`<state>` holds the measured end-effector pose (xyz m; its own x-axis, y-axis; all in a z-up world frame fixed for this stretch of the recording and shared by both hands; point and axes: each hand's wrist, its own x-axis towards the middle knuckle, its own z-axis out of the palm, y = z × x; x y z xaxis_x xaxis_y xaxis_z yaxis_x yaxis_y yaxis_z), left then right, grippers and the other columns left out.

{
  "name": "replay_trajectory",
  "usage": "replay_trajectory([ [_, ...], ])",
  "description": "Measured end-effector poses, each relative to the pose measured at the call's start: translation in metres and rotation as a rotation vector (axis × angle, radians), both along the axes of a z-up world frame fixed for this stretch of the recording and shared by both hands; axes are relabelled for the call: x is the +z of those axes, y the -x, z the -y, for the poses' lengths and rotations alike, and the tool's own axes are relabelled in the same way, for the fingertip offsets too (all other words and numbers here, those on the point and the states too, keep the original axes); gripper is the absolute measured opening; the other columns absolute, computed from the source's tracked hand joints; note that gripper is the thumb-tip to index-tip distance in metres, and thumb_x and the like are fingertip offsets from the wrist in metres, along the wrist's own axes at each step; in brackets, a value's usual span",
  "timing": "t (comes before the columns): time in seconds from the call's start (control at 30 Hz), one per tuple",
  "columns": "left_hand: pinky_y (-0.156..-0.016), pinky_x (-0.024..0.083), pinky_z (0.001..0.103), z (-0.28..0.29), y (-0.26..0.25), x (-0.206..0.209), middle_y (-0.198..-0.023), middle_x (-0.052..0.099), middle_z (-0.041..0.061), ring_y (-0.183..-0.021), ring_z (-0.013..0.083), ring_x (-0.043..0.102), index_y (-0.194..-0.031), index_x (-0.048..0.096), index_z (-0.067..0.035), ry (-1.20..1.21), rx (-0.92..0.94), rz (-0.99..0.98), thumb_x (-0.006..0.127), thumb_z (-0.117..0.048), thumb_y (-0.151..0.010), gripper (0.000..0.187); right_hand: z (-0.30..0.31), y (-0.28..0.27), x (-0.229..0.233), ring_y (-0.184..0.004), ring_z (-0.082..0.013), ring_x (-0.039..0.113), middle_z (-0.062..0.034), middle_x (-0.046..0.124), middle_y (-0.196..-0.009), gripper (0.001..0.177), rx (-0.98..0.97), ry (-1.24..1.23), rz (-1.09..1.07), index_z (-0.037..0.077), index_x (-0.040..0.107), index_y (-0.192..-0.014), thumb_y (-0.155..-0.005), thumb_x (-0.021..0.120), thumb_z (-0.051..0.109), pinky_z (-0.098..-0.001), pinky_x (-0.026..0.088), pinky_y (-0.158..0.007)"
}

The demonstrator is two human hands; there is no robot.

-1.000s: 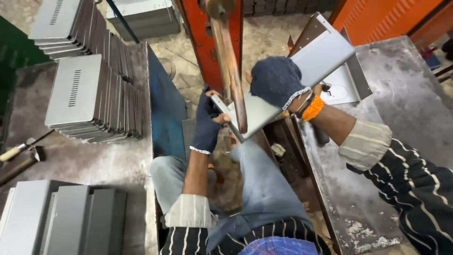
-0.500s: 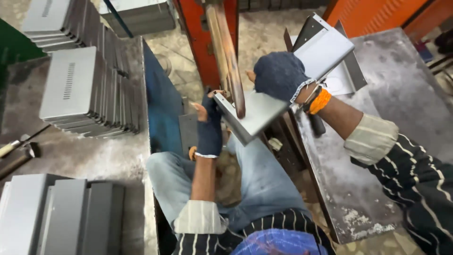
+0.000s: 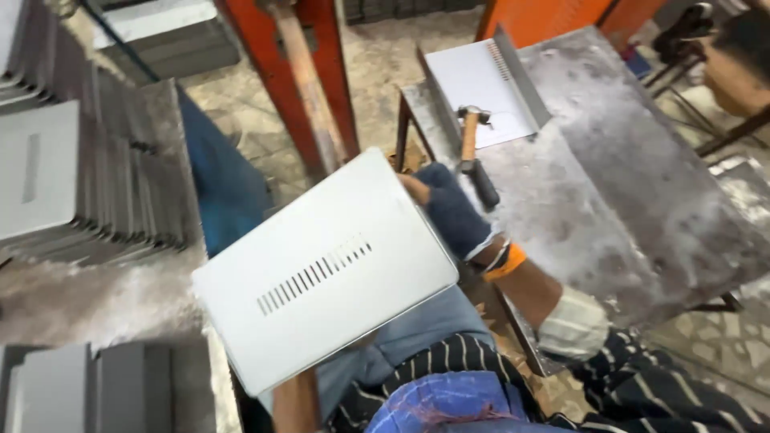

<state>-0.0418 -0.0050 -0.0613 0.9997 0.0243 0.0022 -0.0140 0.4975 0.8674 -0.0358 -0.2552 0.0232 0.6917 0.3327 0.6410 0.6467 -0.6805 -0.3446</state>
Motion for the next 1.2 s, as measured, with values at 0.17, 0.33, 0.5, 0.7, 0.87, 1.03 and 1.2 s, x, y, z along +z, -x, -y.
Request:
replay_trajectory([
  [0.17, -0.101, 0.044, 0.032, 0.014, -0.003, 0.002, -0.131, 0.062, 0.006, -0.118, 0.0172, 0.059, -0.135, 0.055, -0.005, -0.034, -0.042, 0.003, 0.032, -0.067, -0.097, 0.077, 0.005, -0.024, -0.021, -0.083, -0.0297, 0.067, -0.0138, 0.068, -0.089, 0.031, -0.15, -0.209, -0.355, 0.007, 0.066, -0.122, -0.097, 0.068, 0.026, -0.0432, 0.051, -0.073],
  [0.33, -0.099, 0.044, 0.032, 0.016, -0.013, -0.003, -0.127, 0.063, 0.006, -0.115, 0.0169, 0.059, -0.132, 0.056, -0.004, -0.052, -0.023, 0.021, 0.035, -0.064, -0.097, 0.073, 0.067, -0.097, -0.094, -0.094, -0.0428, 0.066, -0.0248, 0.066, -0.105, 0.085, -0.873, 0.0, -0.542, 0.001, 0.043, -0.144, -0.068, 0.077, 0.021, -0.048, 0.055, -0.08],
  [0.5, -0.096, 0.044, 0.032, -0.071, -0.023, -0.058, -0.123, 0.063, 0.005, -0.111, 0.0165, 0.059, -0.128, 0.057, -0.003, -0.083, 0.018, 0.019, 0.038, -0.062, -0.097, 0.069, 0.1, -0.136, -0.156, -0.095, -0.0423, 0.068, -0.0281, 0.058, -0.114, 0.091, -0.985, 0.042, -0.804, -0.009, 0.03, -0.139, -0.072, 0.08, 0.026, -0.0492, 0.057, -0.078],
  [0.7, -0.093, 0.045, 0.032, -0.143, -0.007, -0.078, -0.119, 0.063, 0.005, -0.107, 0.0161, 0.059, -0.124, 0.058, -0.003, -0.118, 0.042, -0.007, 0.041, -0.058, -0.097, 0.064, 0.22, -0.174, -0.277, -0.081, -0.0238, 0.077, -0.0115, 0.073, -0.079, 0.028, -0.58, -0.413, -0.7, -0.006, 0.073, -0.101, -0.09, 0.069, 0.02, -0.0428, 0.058, -0.068],
  [0.87, -0.09, 0.045, 0.032, -0.057, 0.011, -0.125, -0.115, 0.064, 0.005, -0.103, 0.0157, 0.058, -0.12, 0.059, -0.002, -0.138, 0.071, -0.015, 0.043, -0.055, -0.097, 0.06, 0.098, 0.06, -0.074, -0.071, -0.0107, 0.058, 0.0016, 0.061, -0.086, 0.045, -0.139, -1.165, -0.784, 0.0, 0.054, -0.129, -0.094, 0.067, 0.025, -0.0278, 0.049, -0.062],
  [1.03, -0.088, 0.045, 0.032, -0.047, 0.03, -0.147, -0.111, 0.064, 0.005, -0.1, 0.0154, 0.058, -0.117, 0.06, -0.002, -0.171, 0.107, -0.045, 0.046, -0.053, -0.097, 0.057, 0.057, 0.126, -0.004, -0.074, -0.0119, 0.06, -0.0023, 0.063, -0.084, 0.046, -0.288, -1.069, -0.885, 0.002, 0.064, -0.135, -0.092, 0.065, 0.021, -0.0278, 0.049, -0.066],
  [1.2, -0.085, 0.045, 0.032, -0.033, 0.026, -0.156, -0.107, 0.064, 0.005, -0.096, 0.015, 0.058, -0.113, 0.061, -0.001, -0.196, 0.137, -0.036, 0.049, -0.05, -0.097, 0.053, 0.051, 0.154, 0.083, -0.069, -0.0128, 0.067, -0.0035, 0.076, -0.091, 0.044, -0.297, -0.227, -0.344, 0.001, 0.063, -0.135, -0.1, 0.067, 0.026, -0.0272, 0.054, -0.064],
])
